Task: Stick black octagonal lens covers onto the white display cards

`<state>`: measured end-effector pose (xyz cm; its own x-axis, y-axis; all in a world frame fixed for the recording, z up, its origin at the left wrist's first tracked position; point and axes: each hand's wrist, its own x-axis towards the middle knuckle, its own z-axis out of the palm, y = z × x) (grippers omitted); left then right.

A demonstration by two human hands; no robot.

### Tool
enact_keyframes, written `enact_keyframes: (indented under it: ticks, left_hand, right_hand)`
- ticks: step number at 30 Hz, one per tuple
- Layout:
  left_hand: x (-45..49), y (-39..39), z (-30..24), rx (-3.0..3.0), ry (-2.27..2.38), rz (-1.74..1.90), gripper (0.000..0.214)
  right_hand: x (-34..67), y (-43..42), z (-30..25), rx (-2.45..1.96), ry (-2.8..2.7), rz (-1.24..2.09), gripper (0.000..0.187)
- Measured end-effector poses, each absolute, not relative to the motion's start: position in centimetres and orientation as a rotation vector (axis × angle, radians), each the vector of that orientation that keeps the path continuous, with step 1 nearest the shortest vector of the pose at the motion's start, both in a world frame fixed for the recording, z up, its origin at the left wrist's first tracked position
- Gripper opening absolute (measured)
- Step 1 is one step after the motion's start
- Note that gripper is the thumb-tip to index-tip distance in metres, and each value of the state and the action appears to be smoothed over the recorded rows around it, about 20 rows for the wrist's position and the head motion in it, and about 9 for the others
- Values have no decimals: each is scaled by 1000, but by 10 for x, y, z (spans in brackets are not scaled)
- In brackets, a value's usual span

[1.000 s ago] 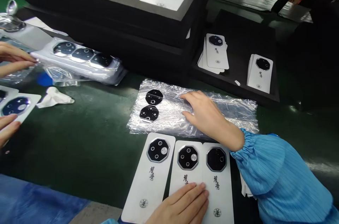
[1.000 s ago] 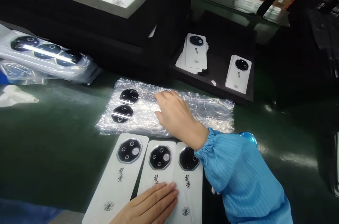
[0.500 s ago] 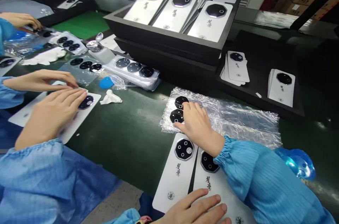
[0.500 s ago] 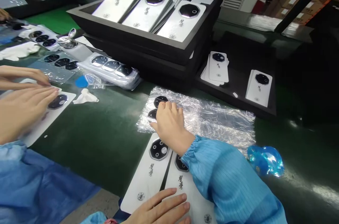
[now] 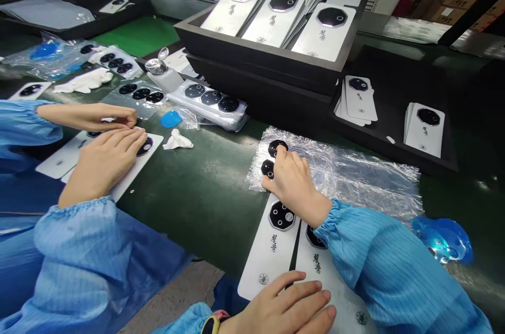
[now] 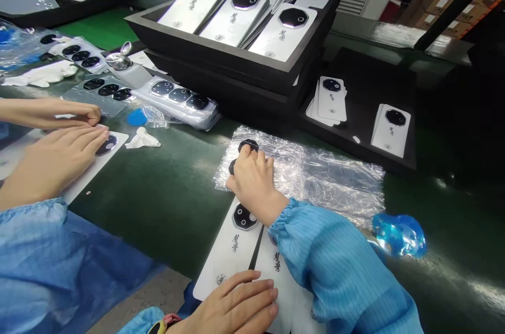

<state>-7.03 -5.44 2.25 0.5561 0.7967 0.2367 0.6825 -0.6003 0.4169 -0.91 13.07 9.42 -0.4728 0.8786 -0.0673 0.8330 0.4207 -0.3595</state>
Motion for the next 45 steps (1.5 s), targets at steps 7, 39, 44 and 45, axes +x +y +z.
enact_keyframes:
  ticks: [7, 39, 44, 45]
  left_hand:
    - [-86, -41, 55, 2039, 1498, 823, 34]
    - [-49, -2, 88, 768, 1154, 775, 34]
    - [-44, -15, 79, 1383, 1363, 776, 17]
    - [-43, -18, 77, 1606, 1401, 793, 15]
  right_hand:
    - [20, 137, 104, -1469, -2409, 804, 55]
    - [127, 77, 133, -1367, -2077, 1348, 14]
    - [131, 94, 112, -1433, -2003, 1361, 16]
    - [132, 96, 107, -1435, -2013, 1346, 17]
